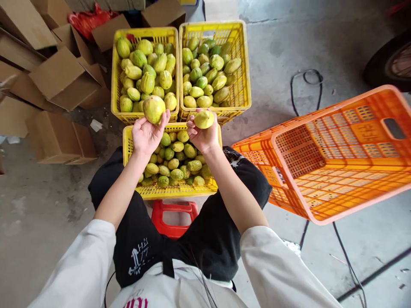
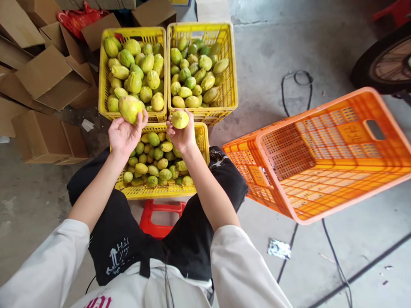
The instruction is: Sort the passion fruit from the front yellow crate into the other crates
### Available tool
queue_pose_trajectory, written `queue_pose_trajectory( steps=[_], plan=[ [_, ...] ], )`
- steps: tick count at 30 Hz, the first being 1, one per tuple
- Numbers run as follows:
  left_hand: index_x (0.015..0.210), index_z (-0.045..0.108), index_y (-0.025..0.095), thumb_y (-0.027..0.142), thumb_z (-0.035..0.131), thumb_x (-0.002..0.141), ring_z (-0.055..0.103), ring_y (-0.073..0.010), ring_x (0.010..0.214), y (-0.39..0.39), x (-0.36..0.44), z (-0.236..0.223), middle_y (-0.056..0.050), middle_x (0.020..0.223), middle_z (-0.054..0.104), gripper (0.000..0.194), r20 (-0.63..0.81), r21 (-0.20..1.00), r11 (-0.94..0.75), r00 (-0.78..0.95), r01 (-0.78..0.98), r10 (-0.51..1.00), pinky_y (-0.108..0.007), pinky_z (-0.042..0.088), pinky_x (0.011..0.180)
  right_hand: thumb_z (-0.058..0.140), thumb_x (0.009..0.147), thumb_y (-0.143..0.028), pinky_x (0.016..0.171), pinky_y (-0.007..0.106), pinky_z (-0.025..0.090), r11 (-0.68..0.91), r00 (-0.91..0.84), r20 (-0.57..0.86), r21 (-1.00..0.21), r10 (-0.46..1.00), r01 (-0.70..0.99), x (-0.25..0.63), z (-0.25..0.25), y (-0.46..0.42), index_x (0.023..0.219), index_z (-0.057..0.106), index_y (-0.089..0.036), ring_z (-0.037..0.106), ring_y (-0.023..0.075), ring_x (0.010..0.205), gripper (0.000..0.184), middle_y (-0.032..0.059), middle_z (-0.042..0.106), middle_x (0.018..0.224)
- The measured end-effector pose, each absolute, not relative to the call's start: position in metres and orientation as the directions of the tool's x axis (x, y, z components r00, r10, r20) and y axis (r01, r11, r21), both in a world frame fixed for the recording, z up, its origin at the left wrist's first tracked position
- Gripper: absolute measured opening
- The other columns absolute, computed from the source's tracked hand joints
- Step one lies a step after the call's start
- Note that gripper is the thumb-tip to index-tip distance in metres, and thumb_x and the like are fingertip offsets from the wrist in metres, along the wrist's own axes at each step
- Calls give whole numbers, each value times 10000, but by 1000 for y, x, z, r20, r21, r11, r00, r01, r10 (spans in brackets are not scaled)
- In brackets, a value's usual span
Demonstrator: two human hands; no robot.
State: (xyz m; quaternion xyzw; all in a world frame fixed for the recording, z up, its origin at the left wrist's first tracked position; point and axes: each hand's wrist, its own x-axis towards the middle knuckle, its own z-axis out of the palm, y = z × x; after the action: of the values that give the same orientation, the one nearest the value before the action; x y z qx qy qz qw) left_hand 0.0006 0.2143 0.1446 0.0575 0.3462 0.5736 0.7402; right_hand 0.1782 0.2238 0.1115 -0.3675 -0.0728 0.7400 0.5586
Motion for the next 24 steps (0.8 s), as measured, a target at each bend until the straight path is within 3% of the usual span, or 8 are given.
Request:
queue_pose_trajectory(
  steps=[4,11,15,20,24],
  plan=[
    [1393,507,225,295,302,1040,564,-234,1330,214,0,146,-111,1356,591,414,-436,492,321,90,-809,895,-327,614,936,545,961,-463,342,184,297,-375,-125,-463,-501,878,-780,178,102,227,947,567,-261,423,108,487,203,-26,538,651],
    [1292,586,248,499,455,985,600,-224,1277,211,1,153,-95,1286,651,417,-429,535,325,81,-780,900,-236,594,910,622,913,-543,516,221,539,-271,-68,-373,-525,925,-807,176,96,228,1056,588,-309,618,143,716,276,-5,661,815],
    [1262,607,269,543,495,946,636,-235,1229,211,1,152,-79,1213,690,433,-417,566,311,61,-764,907,-274,604,895,634,879,-594,713,322,634,-277,-59,-355,-602,933,-749,178,98,227,1106,599,-345,674,186,924,339,-1,717,985],
    [1235,625,294,580,519,920,634,-255,1228,210,2,147,-59,1134,717,438,-407,562,311,72,-767,911,-337,599,925,623,896,-569,933,357,601,-275,-77,-329,-614,941,-740,174,94,225,1013,625,-333,666,181,1021,263,-33,733,995],
    [1216,631,294,487,438,978,620,-261,1235,209,1,143,-48,1008,741,362,-365,501,314,133,-807,922,-391,585,959,611,902,-555,950,358,581,-274,-86,-315,-619,945,-736,172,98,225,994,634,-311,676,185,1038,263,-20,730,969]
  ],
)
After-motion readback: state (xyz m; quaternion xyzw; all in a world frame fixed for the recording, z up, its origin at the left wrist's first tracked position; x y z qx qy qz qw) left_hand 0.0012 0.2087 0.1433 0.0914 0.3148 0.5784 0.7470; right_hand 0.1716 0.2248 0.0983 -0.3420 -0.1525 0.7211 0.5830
